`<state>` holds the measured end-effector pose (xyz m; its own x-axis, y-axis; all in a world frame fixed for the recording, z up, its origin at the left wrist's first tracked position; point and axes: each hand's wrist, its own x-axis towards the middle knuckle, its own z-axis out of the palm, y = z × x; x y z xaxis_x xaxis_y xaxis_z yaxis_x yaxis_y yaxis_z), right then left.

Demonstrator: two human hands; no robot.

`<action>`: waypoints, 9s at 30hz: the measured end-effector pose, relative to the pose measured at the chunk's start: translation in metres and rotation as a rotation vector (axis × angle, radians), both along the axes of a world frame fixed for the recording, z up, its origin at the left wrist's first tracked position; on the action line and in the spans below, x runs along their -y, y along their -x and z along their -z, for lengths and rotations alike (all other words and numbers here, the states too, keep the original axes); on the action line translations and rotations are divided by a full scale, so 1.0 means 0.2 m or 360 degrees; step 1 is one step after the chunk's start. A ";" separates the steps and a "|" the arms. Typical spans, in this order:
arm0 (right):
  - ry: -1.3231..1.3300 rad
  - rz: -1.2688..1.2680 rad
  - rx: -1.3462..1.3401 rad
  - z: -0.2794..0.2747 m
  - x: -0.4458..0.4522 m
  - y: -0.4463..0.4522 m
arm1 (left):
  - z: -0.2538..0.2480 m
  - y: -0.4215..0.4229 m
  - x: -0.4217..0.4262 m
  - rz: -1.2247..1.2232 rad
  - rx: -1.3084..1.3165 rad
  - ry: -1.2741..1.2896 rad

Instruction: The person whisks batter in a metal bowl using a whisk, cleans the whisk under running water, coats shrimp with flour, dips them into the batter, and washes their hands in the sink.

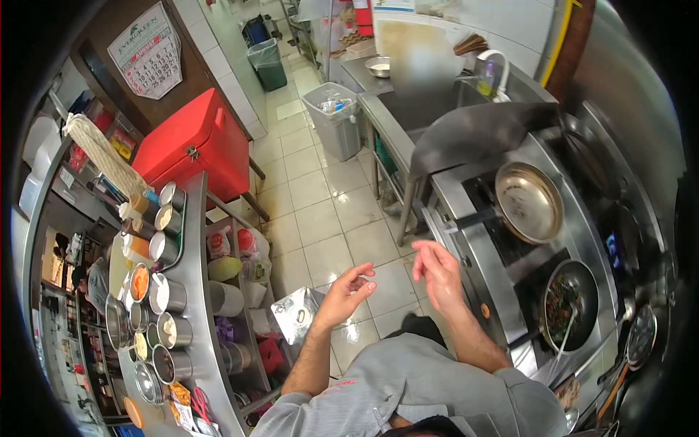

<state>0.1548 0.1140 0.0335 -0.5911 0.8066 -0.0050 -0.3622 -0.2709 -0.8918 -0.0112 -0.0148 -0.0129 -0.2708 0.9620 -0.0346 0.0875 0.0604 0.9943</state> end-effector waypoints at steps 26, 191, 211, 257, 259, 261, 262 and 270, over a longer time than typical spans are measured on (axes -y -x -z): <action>0.0232 -0.1494 0.0669 0.95 -0.18 1.91 | 0.47 0.11 1.71 -0.4030 0.0673 -0.1277; -0.1324 -0.1958 -0.0765 0.03 1.39 4.55 | 0.03 2.26 2.18 -0.4284 -0.0005 0.0150; -0.3297 -0.2994 -0.1055 0.61 1.21 3.59 | 0.41 2.00 0.77 -0.3767 0.0916 -0.0540; -0.3168 -0.3051 -0.1694 0.40 1.71 2.60 | 0.39 1.04 0.88 -0.4802 -0.0498 0.0669; -0.2907 -0.3038 -0.1888 0.39 1.79 2.45 | 0.43 0.96 0.98 -0.4995 -0.0495 0.0621; -0.2849 -0.3184 -0.1964 0.38 1.85 2.37 | 0.43 0.88 1.07 -0.5070 -0.0322 0.0610; -0.2824 -0.3520 -0.2029 0.41 1.93 2.37 | 0.45 0.83 1.09 -0.5063 -0.0310 0.0588; -0.2416 -0.4131 -0.1176 0.76 2.11 2.32 | 0.50 0.80 1.20 -0.4975 -0.0415 0.0822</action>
